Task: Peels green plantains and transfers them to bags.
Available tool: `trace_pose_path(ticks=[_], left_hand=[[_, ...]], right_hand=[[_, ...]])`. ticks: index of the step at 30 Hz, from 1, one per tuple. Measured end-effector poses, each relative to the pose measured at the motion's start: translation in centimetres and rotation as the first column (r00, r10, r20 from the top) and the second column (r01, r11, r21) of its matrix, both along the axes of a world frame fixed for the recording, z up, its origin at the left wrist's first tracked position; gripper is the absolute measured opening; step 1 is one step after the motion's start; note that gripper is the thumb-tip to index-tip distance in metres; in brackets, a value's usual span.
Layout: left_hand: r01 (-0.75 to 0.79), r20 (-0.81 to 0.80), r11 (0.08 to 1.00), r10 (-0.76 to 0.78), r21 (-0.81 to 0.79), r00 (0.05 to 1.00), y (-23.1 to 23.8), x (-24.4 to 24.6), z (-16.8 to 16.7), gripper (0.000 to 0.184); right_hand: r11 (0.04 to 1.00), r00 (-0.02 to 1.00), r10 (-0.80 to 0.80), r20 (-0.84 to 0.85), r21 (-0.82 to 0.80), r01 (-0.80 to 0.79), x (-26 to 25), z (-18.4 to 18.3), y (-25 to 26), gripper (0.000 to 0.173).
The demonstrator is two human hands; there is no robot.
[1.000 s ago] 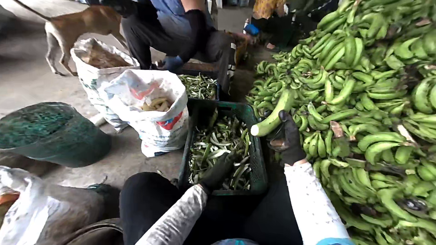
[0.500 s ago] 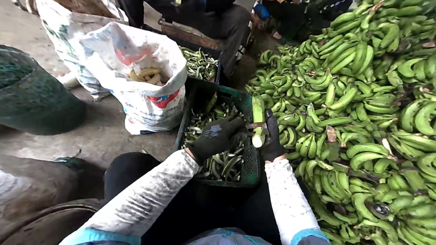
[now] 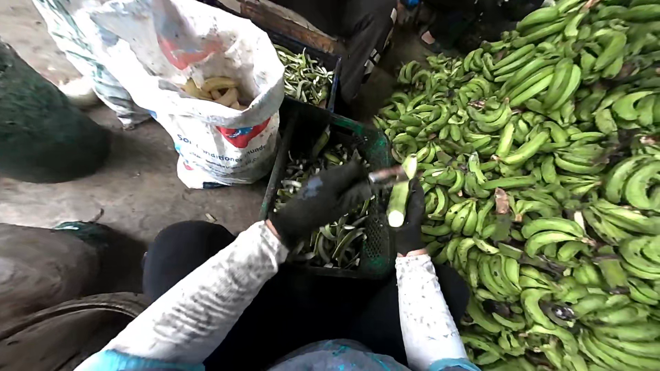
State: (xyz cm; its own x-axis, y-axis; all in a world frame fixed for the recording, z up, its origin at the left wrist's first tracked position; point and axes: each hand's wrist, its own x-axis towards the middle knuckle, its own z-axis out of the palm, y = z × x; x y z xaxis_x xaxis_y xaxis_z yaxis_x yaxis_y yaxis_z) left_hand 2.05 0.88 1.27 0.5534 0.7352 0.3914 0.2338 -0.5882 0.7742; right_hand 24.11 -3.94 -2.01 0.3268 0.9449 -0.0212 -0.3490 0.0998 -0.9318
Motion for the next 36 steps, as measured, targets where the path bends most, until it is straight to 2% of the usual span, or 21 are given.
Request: trace_pose_path(ticks=[1, 2, 3, 4, 6, 8, 10, 12, 13, 15, 18, 19, 21, 23, 25, 27, 29, 31, 32, 34, 36], left_hand=[[0.073, 0.017, 0.997, -0.072, -0.017, 0.997, -0.9, 0.5, -0.5, 0.031], [0.132, 0.021, 0.991, -0.132, -0.026, 0.991, -1.5, 0.9, -0.9, 0.033], [0.171, 0.025, 0.985, -0.171, -0.002, 0.985, -1.7, 1.2, -1.4, 0.034], [0.186, 0.016, 0.982, -0.186, 0.020, 0.982, -1.6, 1.4, -1.9, 0.033], [0.134, -0.054, 0.990, -0.131, 0.048, 0.990, -0.7, 1.3, -2.3, 0.033], [-0.031, -0.162, 0.989, 0.054, 0.142, 0.985, 0.8, 1.0, -2.4, 0.032], [-0.226, -0.219, 0.951, 0.271, 0.212, 0.937, 2.3, 0.5, -2.4, 0.035], [-0.372, -0.184, 0.908, 0.406, 0.196, 0.895, 3.7, 0.0, -2.3, 0.039], [-0.403, -0.158, 0.901, 0.427, 0.163, 0.890, 4.1, -0.5, -1.9, 0.041], [-0.364, -0.074, 0.920, 0.377, 0.144, 0.923, 3.7, -0.7, -1.7, 0.042], [-0.183, 0.041, 0.981, 0.181, 0.071, 0.983, 0.2, 0.5, -1.5, 0.041], [-0.124, 0.044, 0.990, 0.122, 0.065, 0.992, -1.2, 1.1, -1.5, 0.041], [-0.057, 0.009, 0.995, 0.056, 0.087, 0.998, -3.4, 2.0, -1.4, 0.042], [-0.049, -0.043, 0.993, 0.054, 0.103, 0.998, -4.0, 2.6, -1.5, 0.044], [-0.077, -0.067, 0.991, 0.085, 0.113, 0.994, -2.9, 2.7, -2.1, 0.045], [-0.138, -0.070, 0.983, 0.147, 0.120, 0.987, -0.5, 2.4, -2.5, 0.041], [-0.203, -0.095, 0.976, 0.210, 0.078, 0.973, 1.8, 1.3, -2.4, 0.038], [-0.266, -0.069, 0.962, 0.270, 0.062, 0.960, 3.5, 0.2, -2.9, 0.040], [-0.286, -0.046, 0.956, 0.289, 0.062, 0.956, 4.1, -0.2, -3.3, 0.041], [-0.300, -0.029, 0.952, 0.302, 0.053, 0.953, 4.4, -0.5, -3.4, 0.043], [-0.258, -0.016, 0.965, 0.259, 0.035, 0.966, 3.3, 0.0, -2.8, 0.042]], right_hand=[[0.998, 0.974, -0.052, 0.221, 0.044, 0.043, 0.5, 0.2, -0.2, 0.030], [0.997, 0.909, -0.080, 0.409, 0.055, 0.062, 0.9, 0.5, -0.6, 0.040], [0.996, 0.873, -0.086, 0.479, 0.043, 0.074, 0.9, 0.6, -0.8, 0.047], [0.997, 0.875, -0.073, 0.479, 0.026, 0.069, 0.6, 0.8, -0.8, 0.045], [1.000, 0.928, 0.015, 0.372, -0.014, -0.010, -0.3, 0.0, -1.2, 0.036], [0.984, 0.975, 0.178, 0.131, -0.047, -0.173, -1.1, -1.9, -1.3, 0.024], [0.924, 0.911, 0.373, -0.175, -0.015, -0.381, -2.1, -3.3, -0.9, 0.031], [0.896, 0.855, 0.409, -0.318, -0.037, -0.442, -3.0, -3.1, -0.8, 0.038], [0.910, 0.875, 0.364, -0.319, -0.079, -0.407, -3.1, -2.9, -0.8, 0.039], [0.958, 0.956, 0.233, -0.177, -0.128, -0.257, -2.4, -2.3, -0.9, 0.039], [0.999, 0.979, -0.039, 0.198, 0.012, 0.038, -1.5, -0.7, -0.9, 0.038], [0.988, 0.938, -0.151, 0.312, 0.060, 0.139, -1.5, 0.1, -0.7, 0.036], [0.949, 0.760, -0.301, 0.576, 0.101, 0.300, -1.4, 1.6, -0.4, 0.043], [0.934, 0.701, -0.317, 0.639, 0.080, 0.349, -1.4, 3.0, 0.1, 0.051], [0.967, 0.754, -0.250, 0.607, 0.117, 0.227, -1.3, 2.8, -0.3, 0.047], [0.998, 0.878, -0.007, 0.478, 0.051, -0.020, -0.9, 1.3, -1.1, 0.028], [0.949, 0.906, 0.310, 0.288, -0.146, -0.278, -0.7, 0.4, -1.8, 0.026], [0.864, 0.879, 0.475, 0.034, -0.206, -0.459, -0.8, 0.1, -2.0, 0.032], [0.849, 0.870, 0.493, -0.007, -0.216, -0.483, -0.9, 0.2, -2.1, 0.032], [0.862, 0.883, 0.468, 0.043, -0.241, -0.445, -0.9, 0.4, -1.9, 0.035], [0.936, 0.942, 0.298, 0.156, -0.238, -0.257, -1.0, 0.6, -1.3, 0.036]])
